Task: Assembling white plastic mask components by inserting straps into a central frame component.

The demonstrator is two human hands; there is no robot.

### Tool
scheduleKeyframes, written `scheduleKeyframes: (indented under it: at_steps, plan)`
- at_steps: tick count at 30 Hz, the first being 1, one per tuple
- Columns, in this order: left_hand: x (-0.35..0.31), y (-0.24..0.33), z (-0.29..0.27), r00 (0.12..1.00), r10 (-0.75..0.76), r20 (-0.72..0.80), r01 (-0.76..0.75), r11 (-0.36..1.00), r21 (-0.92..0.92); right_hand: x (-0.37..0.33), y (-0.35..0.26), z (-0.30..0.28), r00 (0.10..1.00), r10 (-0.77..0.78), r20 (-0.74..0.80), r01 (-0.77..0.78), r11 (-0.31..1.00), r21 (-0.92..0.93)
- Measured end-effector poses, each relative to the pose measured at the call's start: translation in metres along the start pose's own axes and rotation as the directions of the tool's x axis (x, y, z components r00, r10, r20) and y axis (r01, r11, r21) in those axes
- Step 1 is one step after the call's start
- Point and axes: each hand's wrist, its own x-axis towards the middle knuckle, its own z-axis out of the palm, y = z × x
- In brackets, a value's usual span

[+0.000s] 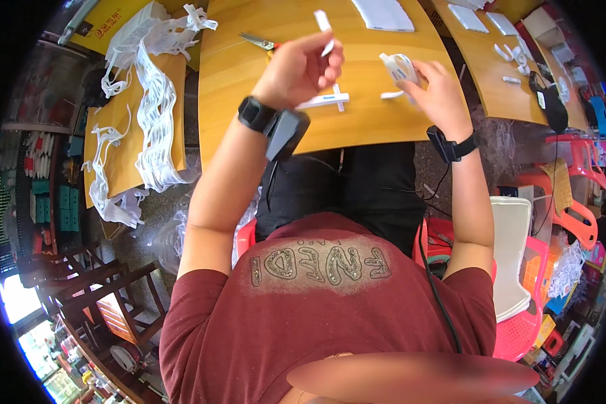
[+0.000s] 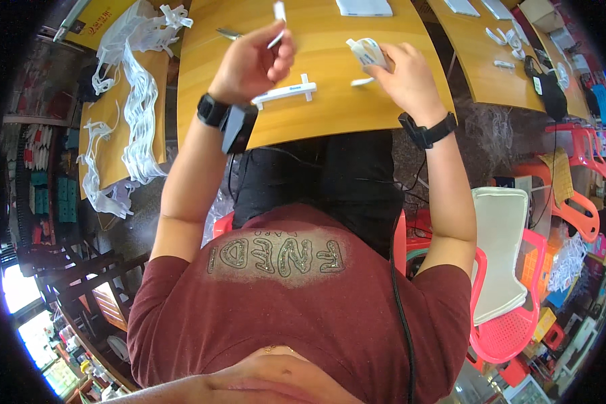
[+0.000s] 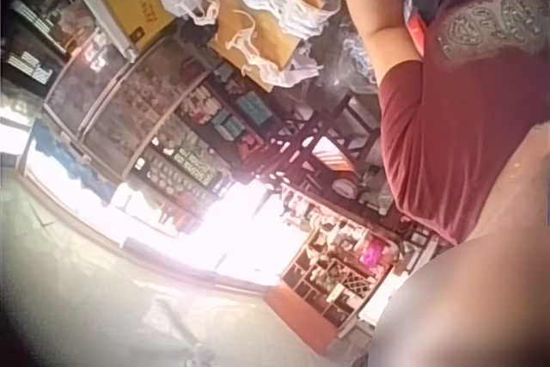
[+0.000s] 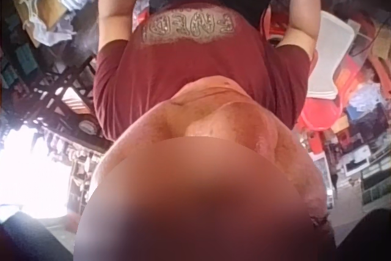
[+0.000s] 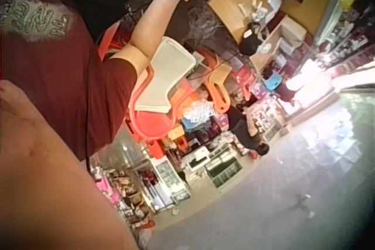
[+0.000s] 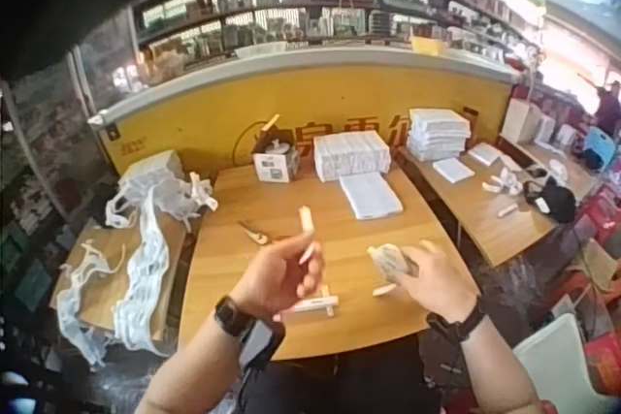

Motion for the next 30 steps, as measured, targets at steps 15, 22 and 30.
scheduleKeyframes:
  at_steps: [15,22,30]
  plan:
    - [-0.063,-0.039,0.001,0.966,-0.241,0.093,0.256,0.944,-0.207,-0.011,-0.089,0.009,0.968,-0.250,-0.016,0.212,0.783,0.584]
    - [-0.083,-0.035,0.000,0.970,0.132,-0.204,-0.107,0.986,0.130,-0.013,-0.092,0.011,0.977,-0.168,0.128,0.055,0.786,0.616]
    - [-0.081,-0.039,0.005,0.931,0.253,-0.264,-0.159,0.930,0.331,-0.012,-0.096,0.021,0.973,-0.149,0.177,0.013,0.798,0.602]
